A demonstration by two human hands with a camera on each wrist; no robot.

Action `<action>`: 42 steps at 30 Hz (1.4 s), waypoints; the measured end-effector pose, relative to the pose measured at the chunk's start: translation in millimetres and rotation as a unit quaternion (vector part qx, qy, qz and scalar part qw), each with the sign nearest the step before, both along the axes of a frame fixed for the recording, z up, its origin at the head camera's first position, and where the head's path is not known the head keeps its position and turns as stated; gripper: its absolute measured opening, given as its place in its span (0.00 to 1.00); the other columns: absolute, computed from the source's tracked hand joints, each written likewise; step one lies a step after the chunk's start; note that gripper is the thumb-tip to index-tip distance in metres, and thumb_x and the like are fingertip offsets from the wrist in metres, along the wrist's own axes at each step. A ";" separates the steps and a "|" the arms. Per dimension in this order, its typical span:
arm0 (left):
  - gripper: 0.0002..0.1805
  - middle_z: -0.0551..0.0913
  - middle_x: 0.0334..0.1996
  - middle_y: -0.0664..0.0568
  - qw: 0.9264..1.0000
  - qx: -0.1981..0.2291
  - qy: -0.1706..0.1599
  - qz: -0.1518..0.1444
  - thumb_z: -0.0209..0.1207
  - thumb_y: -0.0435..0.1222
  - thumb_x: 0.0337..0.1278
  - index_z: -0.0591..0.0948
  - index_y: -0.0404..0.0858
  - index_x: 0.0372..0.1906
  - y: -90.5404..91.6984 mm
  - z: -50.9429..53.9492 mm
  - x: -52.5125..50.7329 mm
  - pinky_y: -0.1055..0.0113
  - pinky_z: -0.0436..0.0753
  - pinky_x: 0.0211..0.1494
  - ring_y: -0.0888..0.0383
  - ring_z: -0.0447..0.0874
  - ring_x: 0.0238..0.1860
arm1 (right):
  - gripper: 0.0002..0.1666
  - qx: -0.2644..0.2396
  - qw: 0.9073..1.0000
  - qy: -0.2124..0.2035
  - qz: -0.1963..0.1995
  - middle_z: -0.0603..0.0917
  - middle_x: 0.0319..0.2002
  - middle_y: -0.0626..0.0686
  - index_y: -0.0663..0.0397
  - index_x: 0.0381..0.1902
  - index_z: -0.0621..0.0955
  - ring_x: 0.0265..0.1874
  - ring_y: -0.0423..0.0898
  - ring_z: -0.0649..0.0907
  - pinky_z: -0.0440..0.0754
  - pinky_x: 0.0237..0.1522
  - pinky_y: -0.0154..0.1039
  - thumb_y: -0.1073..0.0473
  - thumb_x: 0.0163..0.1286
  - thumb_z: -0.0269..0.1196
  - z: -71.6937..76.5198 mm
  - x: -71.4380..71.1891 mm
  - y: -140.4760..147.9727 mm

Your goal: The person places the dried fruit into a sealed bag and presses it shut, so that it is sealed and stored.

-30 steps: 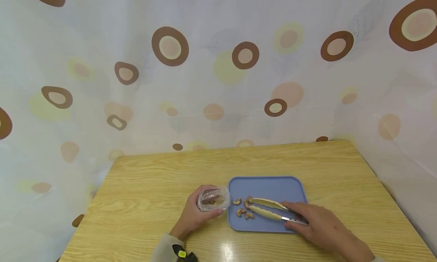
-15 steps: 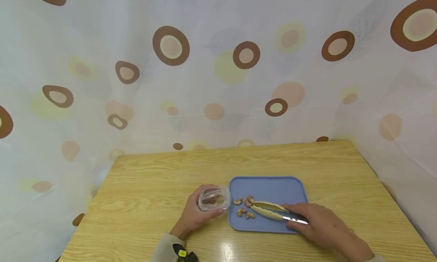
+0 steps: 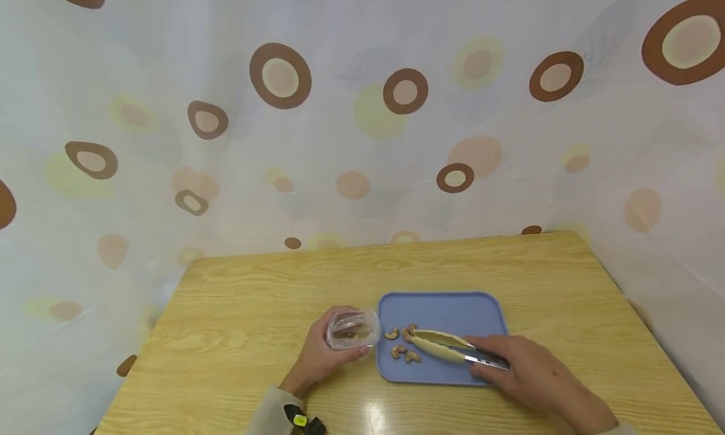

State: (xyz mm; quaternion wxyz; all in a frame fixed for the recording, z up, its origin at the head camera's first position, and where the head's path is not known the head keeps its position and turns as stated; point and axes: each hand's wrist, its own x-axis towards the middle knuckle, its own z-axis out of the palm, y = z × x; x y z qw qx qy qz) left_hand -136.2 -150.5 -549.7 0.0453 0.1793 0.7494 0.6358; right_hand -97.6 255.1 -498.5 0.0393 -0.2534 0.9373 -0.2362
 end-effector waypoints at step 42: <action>0.34 0.86 0.64 0.50 1.000 0.005 0.008 -0.013 0.80 0.36 0.58 0.81 0.41 0.70 0.2 0.8 0.2 0.65 0.83 0.64 0.59 0.86 0.59 | 0.31 -0.111 0.990 -0.006 0.087 0.87 0.38 0.35 0.49 0.72 0.84 0.29 0.27 0.74 0.74 0.30 0.31 0.45 0.76 0.72 42.0 -21.7 -89.3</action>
